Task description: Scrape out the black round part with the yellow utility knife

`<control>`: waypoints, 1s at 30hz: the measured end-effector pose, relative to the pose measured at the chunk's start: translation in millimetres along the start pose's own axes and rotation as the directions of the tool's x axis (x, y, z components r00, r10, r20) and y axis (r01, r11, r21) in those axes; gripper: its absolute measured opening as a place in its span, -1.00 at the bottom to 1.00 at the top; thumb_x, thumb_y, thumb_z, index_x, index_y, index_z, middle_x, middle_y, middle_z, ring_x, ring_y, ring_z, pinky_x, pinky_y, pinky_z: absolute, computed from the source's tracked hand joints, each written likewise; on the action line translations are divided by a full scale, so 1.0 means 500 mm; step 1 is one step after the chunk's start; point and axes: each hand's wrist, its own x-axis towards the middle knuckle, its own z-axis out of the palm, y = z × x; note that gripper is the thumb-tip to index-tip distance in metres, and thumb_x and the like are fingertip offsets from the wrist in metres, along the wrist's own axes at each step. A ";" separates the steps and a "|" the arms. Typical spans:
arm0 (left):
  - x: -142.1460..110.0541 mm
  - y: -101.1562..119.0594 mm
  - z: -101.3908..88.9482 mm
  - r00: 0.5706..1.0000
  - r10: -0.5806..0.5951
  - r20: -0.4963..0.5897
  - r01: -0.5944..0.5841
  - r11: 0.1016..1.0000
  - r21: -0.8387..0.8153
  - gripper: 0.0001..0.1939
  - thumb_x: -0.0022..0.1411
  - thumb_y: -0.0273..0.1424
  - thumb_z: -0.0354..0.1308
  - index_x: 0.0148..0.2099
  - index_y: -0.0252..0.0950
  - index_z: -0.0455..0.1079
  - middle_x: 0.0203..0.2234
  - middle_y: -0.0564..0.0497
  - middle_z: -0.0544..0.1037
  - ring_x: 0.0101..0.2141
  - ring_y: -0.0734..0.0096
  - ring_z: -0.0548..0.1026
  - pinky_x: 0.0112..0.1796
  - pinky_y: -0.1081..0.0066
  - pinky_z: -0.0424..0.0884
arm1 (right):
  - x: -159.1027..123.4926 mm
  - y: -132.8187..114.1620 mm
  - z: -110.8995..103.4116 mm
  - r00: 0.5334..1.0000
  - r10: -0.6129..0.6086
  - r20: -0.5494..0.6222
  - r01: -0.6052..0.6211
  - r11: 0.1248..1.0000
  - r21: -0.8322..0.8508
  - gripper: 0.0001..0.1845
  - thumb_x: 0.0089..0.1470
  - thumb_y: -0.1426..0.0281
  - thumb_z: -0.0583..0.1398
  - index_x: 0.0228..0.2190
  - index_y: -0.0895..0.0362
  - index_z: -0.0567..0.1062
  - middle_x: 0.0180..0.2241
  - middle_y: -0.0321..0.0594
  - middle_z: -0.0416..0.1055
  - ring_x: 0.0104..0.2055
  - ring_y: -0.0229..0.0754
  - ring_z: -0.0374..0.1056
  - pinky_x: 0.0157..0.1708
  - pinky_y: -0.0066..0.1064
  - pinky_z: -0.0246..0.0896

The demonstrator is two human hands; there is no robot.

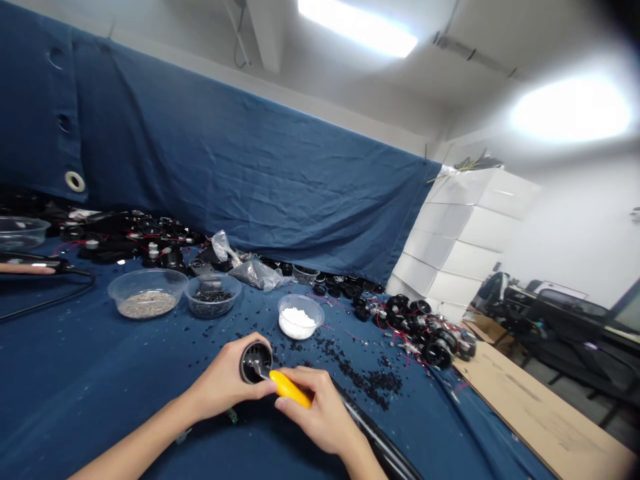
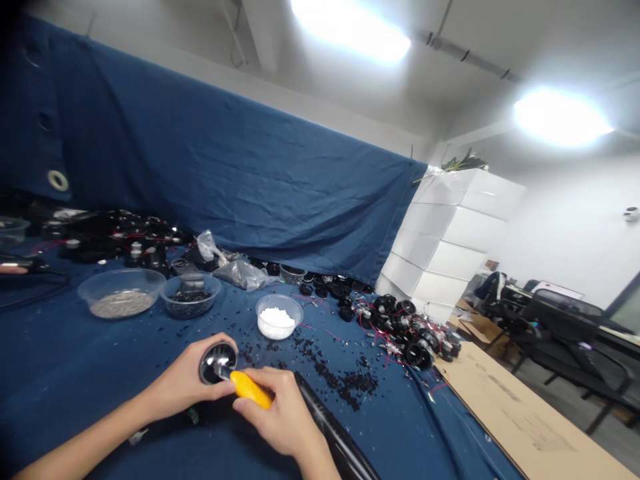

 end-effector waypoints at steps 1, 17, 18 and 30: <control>0.000 0.001 -0.001 1.000 0.000 -0.001 0.000 1.000 0.002 -0.67 -0.01 -0.29 0.30 -0.21 -0.27 0.32 -0.37 0.10 0.46 -0.35 0.38 0.39 -0.32 0.47 0.32 | 0.000 0.000 0.000 1.000 -0.004 -0.001 0.004 1.000 -0.003 -0.74 0.06 0.39 0.28 -0.15 0.04 0.58 -0.33 -0.29 0.49 -0.30 -0.18 0.33 -0.30 -0.44 0.11; 0.002 -0.003 0.001 1.000 -0.001 0.001 0.001 1.000 0.027 -0.68 0.00 -0.26 0.28 -0.21 -0.27 0.32 -0.37 0.09 0.47 -0.35 0.37 0.41 -0.32 0.46 0.33 | 0.002 -0.003 0.000 1.000 0.008 0.012 -0.008 1.000 -0.001 -0.79 0.05 0.42 0.28 -0.21 0.06 0.59 -0.31 -0.30 0.52 -0.30 -0.18 0.35 -0.30 -0.45 0.12; 0.003 -0.005 0.001 1.000 0.003 0.000 -0.003 1.000 0.031 -0.67 0.00 -0.25 0.29 -0.21 -0.27 0.32 -0.38 0.09 0.46 -0.35 0.37 0.40 -0.32 0.46 0.33 | 0.002 -0.003 0.000 1.000 0.007 0.017 -0.007 1.000 -0.001 -0.79 0.06 0.42 0.28 -0.21 0.06 0.59 -0.31 -0.30 0.52 -0.30 -0.18 0.35 -0.31 -0.45 0.12; 0.005 -0.013 -0.001 1.000 0.008 -0.002 -0.008 0.995 0.095 -0.60 0.00 -0.14 0.30 -0.20 -0.26 0.32 -0.38 0.09 0.46 -0.36 0.37 0.39 -0.33 0.45 0.30 | 0.003 -0.004 -0.002 1.000 0.014 0.018 -0.013 1.000 -0.025 -0.70 0.06 0.43 0.28 -0.12 0.01 0.58 -0.32 -0.30 0.51 -0.31 -0.18 0.33 -0.31 -0.44 0.11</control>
